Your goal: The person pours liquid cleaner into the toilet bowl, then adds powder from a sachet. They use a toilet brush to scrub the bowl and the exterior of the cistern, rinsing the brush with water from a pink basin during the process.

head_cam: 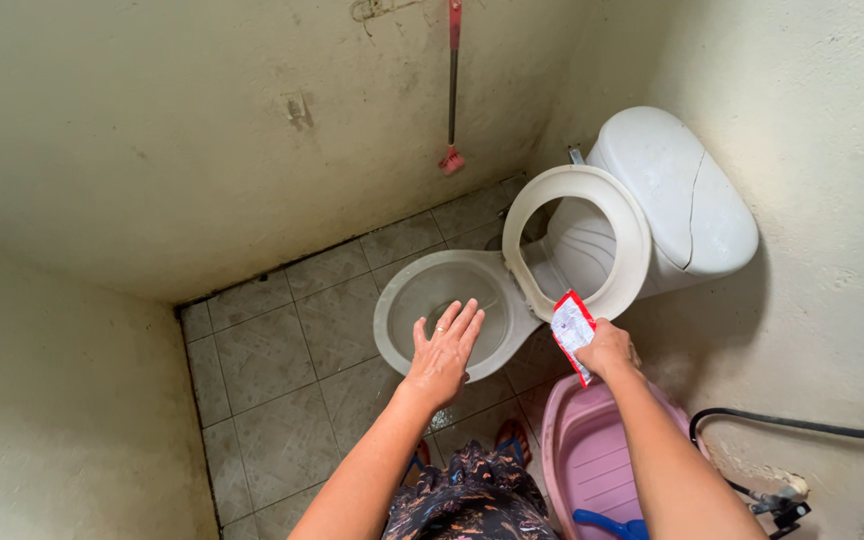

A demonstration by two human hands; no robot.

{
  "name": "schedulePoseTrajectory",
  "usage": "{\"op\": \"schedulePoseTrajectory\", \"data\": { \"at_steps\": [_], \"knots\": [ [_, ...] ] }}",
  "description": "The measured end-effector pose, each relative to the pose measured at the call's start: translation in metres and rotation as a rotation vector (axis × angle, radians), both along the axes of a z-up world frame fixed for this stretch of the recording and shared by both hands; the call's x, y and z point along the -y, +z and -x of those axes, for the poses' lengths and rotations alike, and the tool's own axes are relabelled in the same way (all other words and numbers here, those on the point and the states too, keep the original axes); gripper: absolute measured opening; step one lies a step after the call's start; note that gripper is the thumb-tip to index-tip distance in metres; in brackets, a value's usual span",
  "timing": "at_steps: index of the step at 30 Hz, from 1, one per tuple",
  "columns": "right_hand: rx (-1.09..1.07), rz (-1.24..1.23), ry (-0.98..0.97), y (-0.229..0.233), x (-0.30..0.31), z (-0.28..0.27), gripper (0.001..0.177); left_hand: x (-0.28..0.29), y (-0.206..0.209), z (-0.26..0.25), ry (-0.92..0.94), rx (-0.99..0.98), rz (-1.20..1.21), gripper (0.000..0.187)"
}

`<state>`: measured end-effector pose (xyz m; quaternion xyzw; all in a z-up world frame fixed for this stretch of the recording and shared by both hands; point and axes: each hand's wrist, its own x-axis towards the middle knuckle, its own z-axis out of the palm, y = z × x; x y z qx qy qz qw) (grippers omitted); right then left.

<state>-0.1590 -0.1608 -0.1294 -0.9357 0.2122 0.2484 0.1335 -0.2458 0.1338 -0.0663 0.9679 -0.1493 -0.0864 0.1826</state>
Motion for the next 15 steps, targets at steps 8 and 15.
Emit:
{"op": "schedulePoseTrajectory", "data": {
  "at_steps": [8, 15],
  "knots": [
    [0.036, 0.012, -0.042, 0.001, 0.000, -0.006, 0.059, -0.012, -0.009, 0.012, 0.005, -0.003, 0.015, 0.102],
    [0.018, -0.025, -0.058, 0.004, 0.000, 0.000, 0.059, -0.013, -0.013, 0.018, 0.017, 0.009, 0.008, 0.102]
  ]
}}
